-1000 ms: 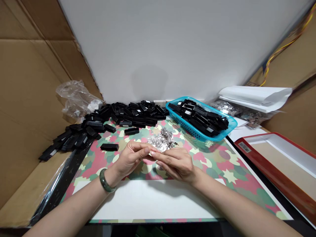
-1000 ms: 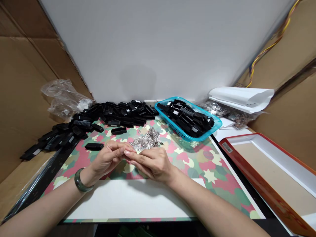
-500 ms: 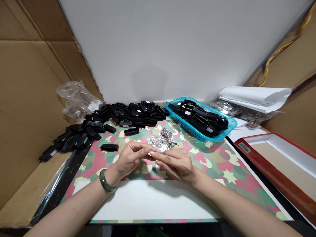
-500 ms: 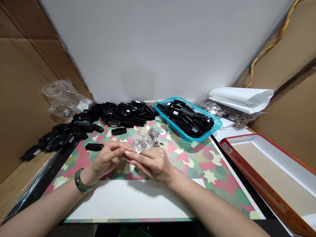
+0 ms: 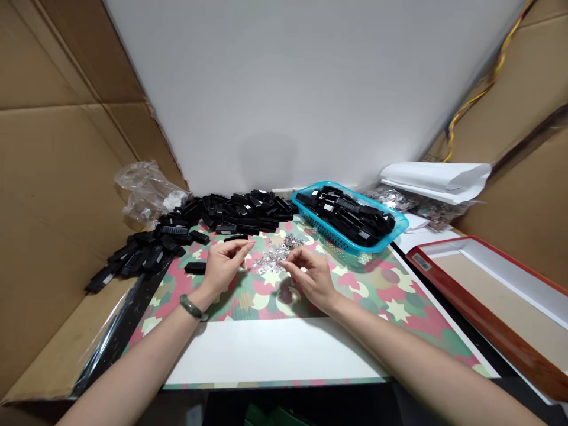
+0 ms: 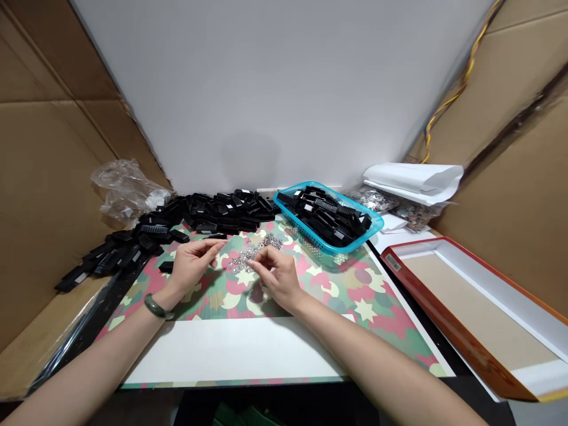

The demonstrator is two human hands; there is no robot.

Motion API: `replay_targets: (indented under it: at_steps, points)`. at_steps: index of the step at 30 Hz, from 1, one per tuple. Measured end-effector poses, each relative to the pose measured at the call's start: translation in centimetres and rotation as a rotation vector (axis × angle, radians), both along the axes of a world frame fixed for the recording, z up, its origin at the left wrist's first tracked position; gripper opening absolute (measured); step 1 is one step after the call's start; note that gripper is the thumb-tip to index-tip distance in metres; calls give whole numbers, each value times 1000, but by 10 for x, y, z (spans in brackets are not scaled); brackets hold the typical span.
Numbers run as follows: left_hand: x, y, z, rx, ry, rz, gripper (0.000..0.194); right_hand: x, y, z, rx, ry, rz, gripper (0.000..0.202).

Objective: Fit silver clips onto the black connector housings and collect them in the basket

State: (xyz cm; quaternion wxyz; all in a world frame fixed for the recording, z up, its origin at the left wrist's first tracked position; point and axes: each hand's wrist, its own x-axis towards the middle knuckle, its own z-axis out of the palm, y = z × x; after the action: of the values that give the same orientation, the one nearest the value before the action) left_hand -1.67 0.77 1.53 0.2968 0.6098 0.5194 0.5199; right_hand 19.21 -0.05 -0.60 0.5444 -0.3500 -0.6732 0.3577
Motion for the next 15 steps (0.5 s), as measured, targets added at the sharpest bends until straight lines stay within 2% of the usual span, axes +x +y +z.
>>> replay_targets:
  at_steps: [3,8,12,15]
  points:
    - [-11,9,1,56,94,37,27,3,11,-1,-217,206,-8,34]
    - [-45,15,16,-34,276,34,32,11,29,-3,-316,365,-93,44]
    - [-84,8,29,-158,541,-25,35,12,33,-5,-311,363,-93,45]
    - [-106,2,29,-194,678,-72,44,10,29,-5,-180,198,-42,39]
